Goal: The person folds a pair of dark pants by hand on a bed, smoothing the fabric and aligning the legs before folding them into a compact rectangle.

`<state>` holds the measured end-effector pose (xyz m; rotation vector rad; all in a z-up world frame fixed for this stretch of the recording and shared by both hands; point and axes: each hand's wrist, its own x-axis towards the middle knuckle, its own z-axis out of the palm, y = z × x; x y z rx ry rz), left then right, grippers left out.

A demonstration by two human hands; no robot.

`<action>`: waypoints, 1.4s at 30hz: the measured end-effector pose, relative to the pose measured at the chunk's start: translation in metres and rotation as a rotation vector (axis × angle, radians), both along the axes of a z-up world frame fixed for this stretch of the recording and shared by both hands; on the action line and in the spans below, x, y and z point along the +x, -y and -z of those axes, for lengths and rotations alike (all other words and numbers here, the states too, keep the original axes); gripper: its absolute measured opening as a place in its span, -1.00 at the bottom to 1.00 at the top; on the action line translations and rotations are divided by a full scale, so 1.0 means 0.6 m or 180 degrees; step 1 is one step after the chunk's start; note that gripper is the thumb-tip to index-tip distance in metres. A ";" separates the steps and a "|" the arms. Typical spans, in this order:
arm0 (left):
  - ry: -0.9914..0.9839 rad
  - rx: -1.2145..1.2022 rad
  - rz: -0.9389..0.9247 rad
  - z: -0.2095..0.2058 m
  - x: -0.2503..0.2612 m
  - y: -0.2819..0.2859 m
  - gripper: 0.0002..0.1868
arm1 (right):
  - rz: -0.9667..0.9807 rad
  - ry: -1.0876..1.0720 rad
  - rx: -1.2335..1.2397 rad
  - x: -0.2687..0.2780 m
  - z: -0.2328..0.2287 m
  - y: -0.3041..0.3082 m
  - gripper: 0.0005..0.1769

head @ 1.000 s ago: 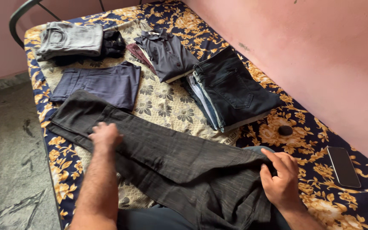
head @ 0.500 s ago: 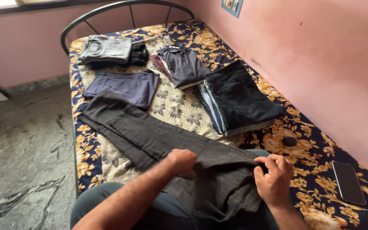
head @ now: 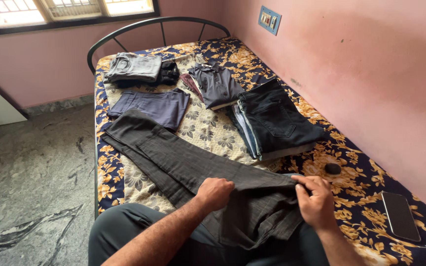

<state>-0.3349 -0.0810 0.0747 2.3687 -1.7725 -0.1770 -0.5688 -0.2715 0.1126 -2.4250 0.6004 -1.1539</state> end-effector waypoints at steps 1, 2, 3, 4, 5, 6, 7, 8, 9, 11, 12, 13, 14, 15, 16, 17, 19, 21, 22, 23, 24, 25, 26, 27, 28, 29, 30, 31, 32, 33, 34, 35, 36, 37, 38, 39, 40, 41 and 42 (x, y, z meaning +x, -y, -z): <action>-0.0021 -0.0028 -0.0001 -0.003 -0.002 -0.002 -0.89 | -0.0009 0.0012 0.0003 -0.002 -0.002 0.006 -0.76; -0.0027 0.0008 0.0010 -0.005 -0.004 -0.002 -0.88 | -0.0015 0.0020 0.0005 -0.004 -0.005 0.013 -0.76; -0.0032 0.0044 0.0021 -0.009 -0.004 -0.002 -0.87 | -0.0022 0.0028 0.0007 -0.006 -0.006 0.018 -0.77; -0.0037 0.0082 0.0041 -0.011 -0.005 -0.001 -0.86 | -0.0009 0.0015 -0.0035 -0.009 -0.006 0.021 -0.77; -0.0105 0.0112 0.0079 -0.014 -0.007 0.000 -0.84 | 0.0003 0.0002 -0.0076 -0.013 -0.005 0.024 -0.77; -0.0170 0.0142 0.0119 -0.016 -0.008 0.002 -0.81 | 0.0018 -0.0008 -0.0118 -0.016 -0.004 0.028 -0.77; -0.0235 0.0172 0.0160 -0.017 -0.009 0.004 -0.78 | 0.0038 -0.0076 -0.0213 -0.018 -0.002 0.031 -0.77; -0.0208 0.0191 0.0200 -0.018 -0.011 0.004 -0.78 | 0.0057 -0.0144 -0.0306 -0.019 0.000 0.033 -0.77; -0.0181 0.0211 0.0240 -0.018 -0.012 0.004 -0.77 | 0.0076 -0.0213 -0.0399 -0.020 0.002 0.034 -0.76; -0.0213 0.0283 0.0277 -0.017 -0.016 0.002 -0.75 | 0.0204 -0.0537 -0.0441 -0.023 0.003 0.033 -0.70; -0.0275 0.0332 0.0275 -0.016 -0.017 0.002 -0.74 | 0.0267 -0.0703 -0.0465 -0.023 0.002 0.032 -0.67; -0.0336 0.0382 0.0274 -0.015 -0.018 0.003 -0.73 | 0.0174 -0.0692 -0.0544 -0.022 -0.001 0.031 -0.63; -0.0375 0.0325 0.0318 -0.014 -0.017 0.003 -0.72 | 0.0076 -0.0686 -0.0622 -0.022 -0.006 0.029 -0.60; -0.0414 0.0269 0.0362 -0.014 -0.015 0.004 -0.72 | -0.0022 -0.0679 -0.0699 -0.020 -0.010 0.026 -0.56; -0.0454 0.0214 0.0402 -0.013 -0.014 0.004 -0.71 | -0.0023 -0.0753 -0.0789 -0.016 -0.012 0.022 -0.56; -0.0512 0.0253 0.0386 -0.013 -0.013 0.004 -0.72 | -0.0024 -0.0828 -0.0878 -0.011 -0.014 0.018 -0.57; -0.0624 0.0324 0.0349 -0.014 -0.008 0.004 -0.74 | 0.0025 -0.1017 -0.0889 -0.002 -0.015 0.011 -0.61; -0.0711 0.0271 0.0416 -0.013 -0.001 -0.001 -0.74 | 0.0129 -0.1244 -0.0725 0.005 -0.010 0.008 -0.69; -0.0752 0.0246 0.0446 -0.012 0.003 -0.004 -0.74 | 0.0110 -0.1238 -0.0660 0.007 -0.008 0.009 -0.71; -0.0821 0.0226 0.0441 -0.011 0.005 -0.005 -0.70 | 0.0091 -0.1232 -0.0595 0.007 -0.006 0.012 -0.73; -0.0888 0.0207 0.0437 -0.009 0.007 -0.005 -0.65 | 0.0072 -0.1225 -0.0528 0.008 -0.004 0.014 -0.74; -0.0955 0.0188 0.0432 -0.007 0.009 -0.005 -0.59 | 0.0029 -0.1205 -0.0324 0.007 -0.003 0.017 -0.73; -0.1024 0.0172 0.0431 -0.003 0.010 -0.004 -0.50 | -0.0009 -0.1186 -0.0117 0.005 -0.002 0.019 -0.73; -0.1093 0.0156 0.0429 0.001 0.010 -0.001 -0.41 | -0.0048 -0.1168 0.0091 0.006 0.000 0.020 -0.72; -0.1163 0.0138 0.0438 0.006 0.011 0.001 -0.31 | -0.0052 -0.1161 0.0260 0.005 0.000 0.021 -0.71; -0.1180 0.0202 0.0480 0.011 0.013 0.003 -0.29 | -0.0056 -0.1153 0.0430 0.002 -0.001 0.024 -0.70; -0.1199 0.0266 0.0526 0.016 0.014 0.005 -0.27 | -0.0055 -0.1147 0.0600 -0.001 -0.001 0.026 -0.68; -0.1218 0.0330 0.0572 0.020 0.013 0.008 -0.25 | -0.0092 -0.1045 0.0580 -0.003 -0.001 0.029 -0.68; -0.1191 0.0350 0.0583 0.021 0.013 0.009 -0.24 | -0.0135 -0.0938 0.0557 -0.005 -0.002 0.034 -0.68; -0.1165 0.0369 0.0595 0.019 0.012 0.010 -0.23 | -0.0177 -0.0832 0.0534 -0.007 -0.003 0.038 -0.68; -0.1140 0.0393 0.0599 0.015 0.011 0.010 -0.23 | -0.0119 -0.0834 0.0538 -0.009 -0.005 0.043 -0.68; -0.1271 0.0550 0.0465 0.010 0.011 0.009 -0.22 | -0.0062 -0.0837 0.0543 -0.011 -0.009 0.047 -0.68; -0.1400 0.0703 0.0325 0.004 0.014 0.009 -0.22 | -0.0012 -0.0838 0.0543 -0.009 -0.012 0.048 -0.68; -0.1529 0.0856 0.0185 0.000 0.019 0.009 -0.22 | 0.0108 -0.0949 0.0617 -0.008 -0.016 0.047 -0.68; -0.1535 0.0865 0.0169 0.000 0.029 0.011 -0.22 | 0.0220 -0.1059 0.0689 -0.007 -0.021 0.047 -0.67; -0.1541 0.0874 0.0153 0.003 0.043 0.015 -0.22 | 0.0333 -0.1169 0.0760 -0.004 -0.026 0.047 -0.67; -0.1549 0.0882 0.0133 0.009 0.059 0.020 -0.22 | 0.0350 -0.1164 0.0514 0.000 -0.031 0.044 -0.66; -0.1379 0.0741 0.0078 0.018 0.080 0.022 -0.22 | 0.0366 -0.1155 0.0268 0.003 -0.035 0.039 -0.66; -0.1209 0.0602 0.0015 0.027 0.106 0.019 -0.21 | 0.0373 -0.1144 0.0022 0.008 -0.041 0.036 -0.65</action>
